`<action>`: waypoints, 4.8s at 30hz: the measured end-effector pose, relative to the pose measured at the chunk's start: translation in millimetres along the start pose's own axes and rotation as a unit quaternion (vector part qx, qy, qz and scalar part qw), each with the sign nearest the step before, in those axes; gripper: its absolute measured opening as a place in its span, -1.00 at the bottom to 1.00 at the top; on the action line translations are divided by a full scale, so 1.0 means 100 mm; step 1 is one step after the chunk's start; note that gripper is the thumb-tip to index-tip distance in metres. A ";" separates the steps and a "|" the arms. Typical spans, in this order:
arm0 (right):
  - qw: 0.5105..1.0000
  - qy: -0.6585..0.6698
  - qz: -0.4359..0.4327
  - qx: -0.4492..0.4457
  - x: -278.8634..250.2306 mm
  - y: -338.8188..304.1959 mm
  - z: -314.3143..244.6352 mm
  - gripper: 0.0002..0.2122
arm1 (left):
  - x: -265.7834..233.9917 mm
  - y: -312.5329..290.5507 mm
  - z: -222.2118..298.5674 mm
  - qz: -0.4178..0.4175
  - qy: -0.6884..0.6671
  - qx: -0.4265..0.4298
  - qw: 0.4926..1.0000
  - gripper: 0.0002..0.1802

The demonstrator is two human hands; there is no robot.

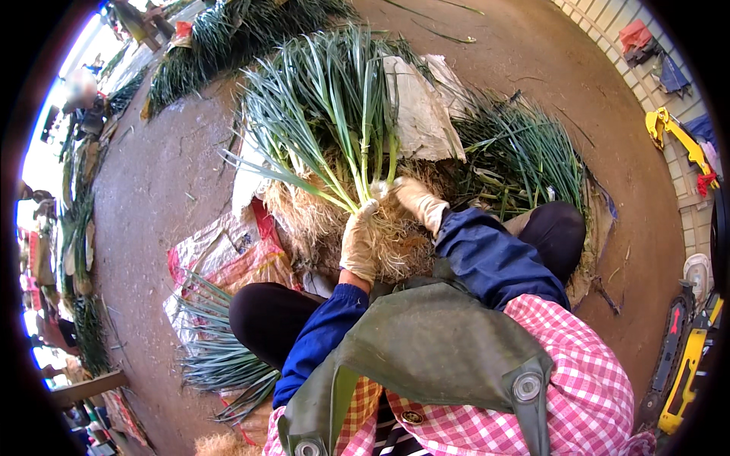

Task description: The person processes bundles of plants by hand, peeling away outer layers, trimming or cleaning the roots, and then gathering them into organized piles.

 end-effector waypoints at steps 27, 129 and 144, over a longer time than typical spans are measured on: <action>0.977 -0.037 0.190 -0.091 -0.52 0.28 -0.19 -0.62 | -0.08 0.10 -0.10 0.042 0.125 0.032 0.991 -0.84; 0.961 -0.044 0.200 -0.184 -0.40 0.44 -0.13 -0.60 | -0.11 0.14 -0.12 0.047 0.058 0.042 0.996 -0.66; 0.937 -0.204 0.209 -0.191 -0.53 0.02 -0.29 -0.64 | -0.04 0.07 -0.11 0.047 -0.011 0.072 0.996 -0.71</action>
Point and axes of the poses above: each hand's wrist, its own y-axis towards the middle knuckle, its own x-axis out of the palm, z = x × y, the point moved 3 cm from there along y, towards the middle knuckle, and after that the axes turned 15 degrees about -x, right-handed, at the moved point
